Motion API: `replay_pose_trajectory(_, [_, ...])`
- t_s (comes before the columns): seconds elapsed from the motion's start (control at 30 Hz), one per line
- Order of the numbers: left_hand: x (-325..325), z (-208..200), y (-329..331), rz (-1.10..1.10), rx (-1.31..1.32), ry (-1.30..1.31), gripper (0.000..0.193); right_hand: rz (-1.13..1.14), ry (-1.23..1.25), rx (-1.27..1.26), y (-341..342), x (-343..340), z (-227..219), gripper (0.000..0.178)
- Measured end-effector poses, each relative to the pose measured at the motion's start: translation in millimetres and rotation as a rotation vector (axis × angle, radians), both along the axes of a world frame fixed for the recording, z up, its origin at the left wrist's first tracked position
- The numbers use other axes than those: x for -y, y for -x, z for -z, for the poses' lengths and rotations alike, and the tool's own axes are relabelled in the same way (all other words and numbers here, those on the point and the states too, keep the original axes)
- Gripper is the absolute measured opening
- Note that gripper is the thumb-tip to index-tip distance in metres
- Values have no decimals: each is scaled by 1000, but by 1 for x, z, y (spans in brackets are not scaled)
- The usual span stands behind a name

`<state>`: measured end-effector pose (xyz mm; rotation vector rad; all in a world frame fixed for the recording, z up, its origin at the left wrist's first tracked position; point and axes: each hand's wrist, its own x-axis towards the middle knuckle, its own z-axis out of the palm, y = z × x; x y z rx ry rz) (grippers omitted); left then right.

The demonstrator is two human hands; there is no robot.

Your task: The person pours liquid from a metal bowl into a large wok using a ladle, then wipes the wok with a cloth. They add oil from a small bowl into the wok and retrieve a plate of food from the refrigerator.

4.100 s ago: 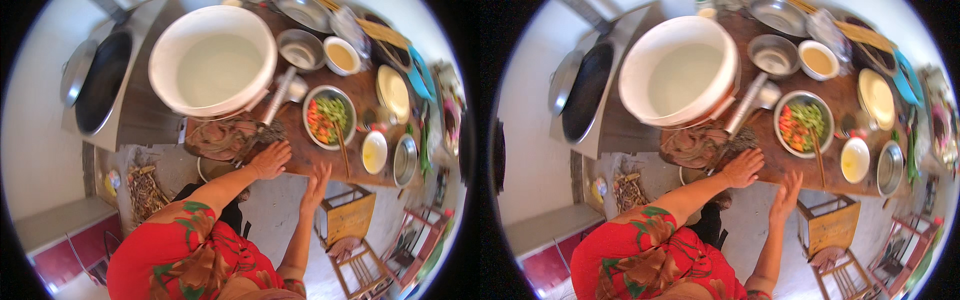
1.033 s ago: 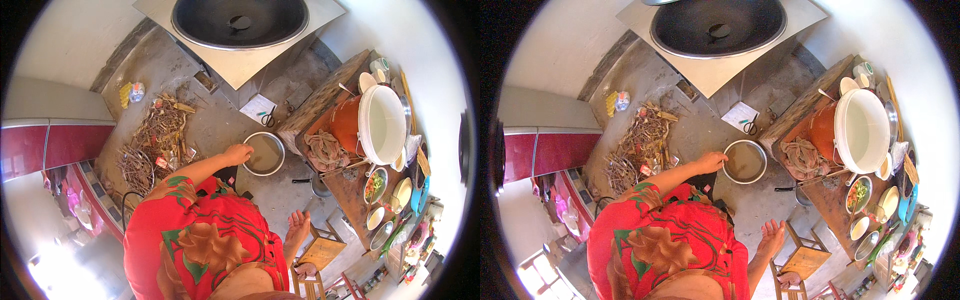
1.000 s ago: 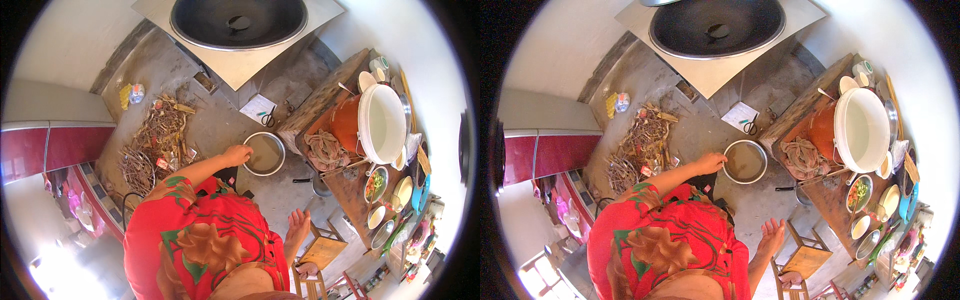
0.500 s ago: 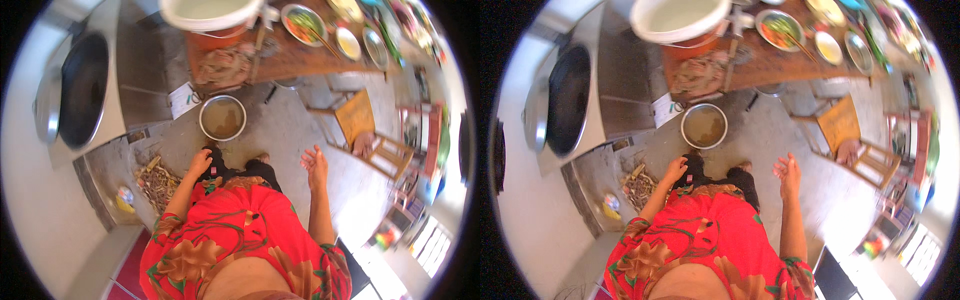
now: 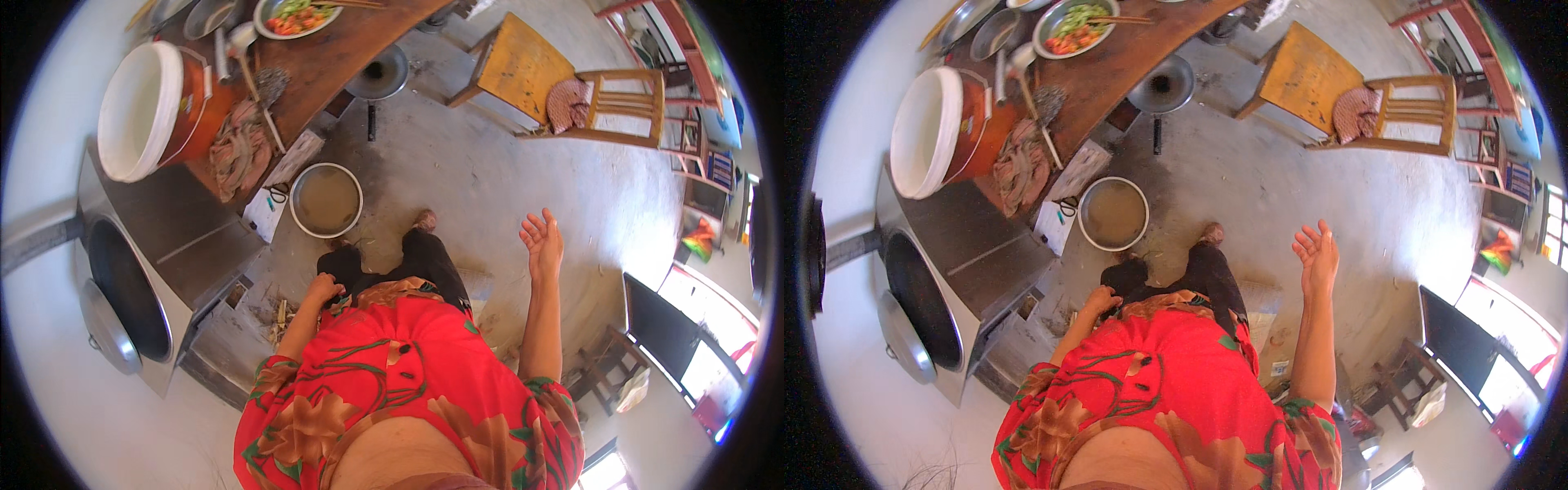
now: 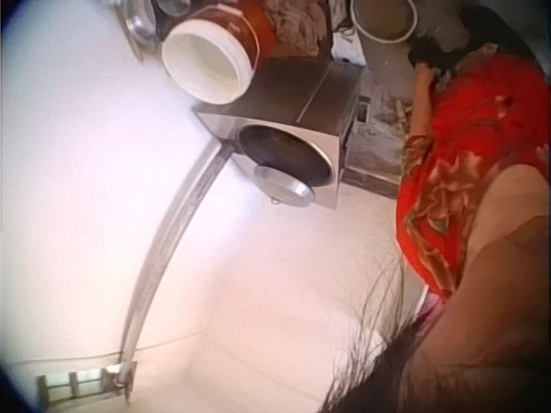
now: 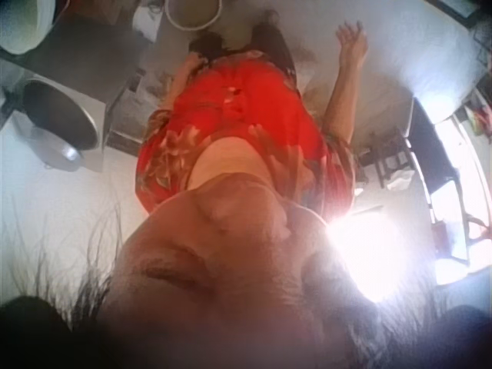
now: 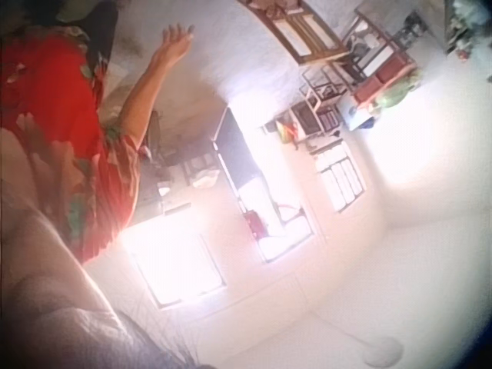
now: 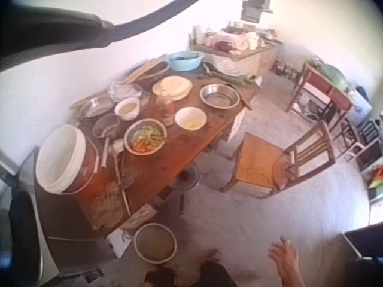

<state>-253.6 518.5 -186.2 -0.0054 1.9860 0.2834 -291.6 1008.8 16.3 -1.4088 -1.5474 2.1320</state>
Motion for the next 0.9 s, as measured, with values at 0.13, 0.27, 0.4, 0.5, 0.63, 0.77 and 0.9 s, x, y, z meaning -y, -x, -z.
replay_pose_trajectory(0.13, [-41, -30, 29, 98, 135, 192, 48, 98, 44, -6, -18, -39, 13, 51])
replay_pose_trajectory(0.27, [-64, -32, 36, 227, 110, 241, 50, 211, 134, 22, -38, -89, 32, 50])
replay_pose_trajectory(0.4, [-91, -36, 43, 320, 89, 302, 47, 288, 223, 11, -56, -133, 52, 47])
replay_pose_trajectory(0.5, [-109, -42, 63, 389, 52, 292, 41, 262, 297, -27, -69, -147, 65, 45])
replay_pose_trajectory(0.63, [-148, -52, 92, 489, 18, 43, 36, 259, 440, -91, -78, -147, 57, 44])
replay_pose_trajectory(0.77, [-203, -52, 109, 633, -186, -183, 34, 324, 477, -226, -86, -151, 54, 48])
replay_pose_trajectory(0.9, [-253, -49, 140, 631, -60, -264, 26, 407, 491, -428, -76, -163, 17, 48])
